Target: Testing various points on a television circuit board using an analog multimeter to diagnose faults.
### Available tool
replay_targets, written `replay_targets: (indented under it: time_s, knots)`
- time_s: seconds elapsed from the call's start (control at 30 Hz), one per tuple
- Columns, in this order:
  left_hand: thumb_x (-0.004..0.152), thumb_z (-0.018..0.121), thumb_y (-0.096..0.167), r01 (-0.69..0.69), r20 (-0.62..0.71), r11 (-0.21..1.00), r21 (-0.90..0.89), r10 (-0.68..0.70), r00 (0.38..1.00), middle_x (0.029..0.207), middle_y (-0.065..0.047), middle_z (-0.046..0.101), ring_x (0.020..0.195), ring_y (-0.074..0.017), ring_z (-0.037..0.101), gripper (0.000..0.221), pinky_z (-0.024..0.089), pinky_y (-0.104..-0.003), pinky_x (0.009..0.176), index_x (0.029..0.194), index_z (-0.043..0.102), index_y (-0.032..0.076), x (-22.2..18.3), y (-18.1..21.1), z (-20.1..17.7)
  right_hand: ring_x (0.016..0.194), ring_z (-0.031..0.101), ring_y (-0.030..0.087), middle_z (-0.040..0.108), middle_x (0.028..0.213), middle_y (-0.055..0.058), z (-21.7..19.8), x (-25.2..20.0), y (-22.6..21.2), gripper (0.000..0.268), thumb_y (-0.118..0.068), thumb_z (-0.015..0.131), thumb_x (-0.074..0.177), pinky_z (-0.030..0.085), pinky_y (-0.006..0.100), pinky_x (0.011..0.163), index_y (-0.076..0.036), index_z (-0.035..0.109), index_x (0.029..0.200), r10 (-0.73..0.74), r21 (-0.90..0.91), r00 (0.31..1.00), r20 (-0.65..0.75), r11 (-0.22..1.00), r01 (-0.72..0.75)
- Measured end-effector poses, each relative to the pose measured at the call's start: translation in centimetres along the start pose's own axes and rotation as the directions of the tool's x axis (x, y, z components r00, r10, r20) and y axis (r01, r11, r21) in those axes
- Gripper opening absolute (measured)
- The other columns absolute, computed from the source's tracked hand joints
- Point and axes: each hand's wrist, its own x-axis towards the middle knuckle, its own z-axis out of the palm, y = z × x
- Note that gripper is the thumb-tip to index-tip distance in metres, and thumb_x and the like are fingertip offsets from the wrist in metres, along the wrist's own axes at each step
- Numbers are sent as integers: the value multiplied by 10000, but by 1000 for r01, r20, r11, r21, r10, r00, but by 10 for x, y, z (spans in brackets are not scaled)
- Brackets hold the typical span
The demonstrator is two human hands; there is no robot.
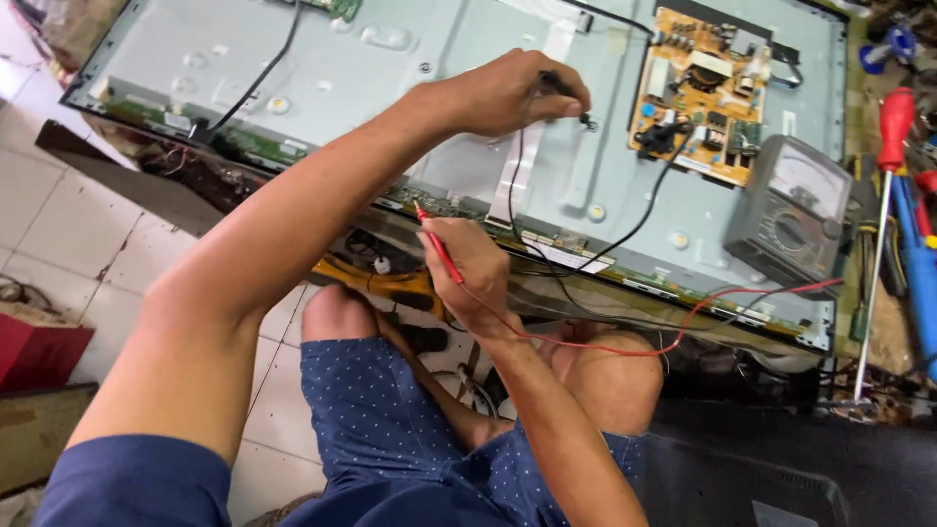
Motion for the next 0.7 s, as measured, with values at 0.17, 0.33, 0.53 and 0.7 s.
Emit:
replay_targets:
  time_s: [0.17,0.33,0.53,0.7]
  knots:
    - [1091,547,258,12,17,999,-30,-11,1000,1205,-146,752,1099,-303,708,298,547,-429,875,1237,705,52,-1,3,-2,863,730,285,737,986,154,1,-2,4,141,34,747,952,617,373,829,7,685,1076,-21,21,1000,-18,1000,21]
    - [1089,538,277,50,27,998,-34,-49,998,1215,-143,747,1091,-297,702,309,534,-421,855,1239,706,66,-1,4,-2,861,733,282,736,983,155,0,-1,3,148,33,752,950,617,365,823,11,681,1078,-27,11,1000,-9,1000,27]
    - [1104,617,294,-128,-53,991,30,130,990,1065,-67,760,947,-172,661,260,488,-366,795,1141,731,63,6,-34,8,889,702,264,739,1032,93,0,-7,3,91,-61,648,1026,541,364,834,-53,701,1100,16,5,999,49,1000,-17]
    - [1068,591,285,-148,-63,989,-8,147,987,1144,-124,781,991,-254,762,284,589,-386,817,1159,725,52,8,-26,10,832,710,248,746,939,117,-2,2,-4,55,6,719,975,568,333,781,-8,711,1027,-5,-16,999,33,1000,5]
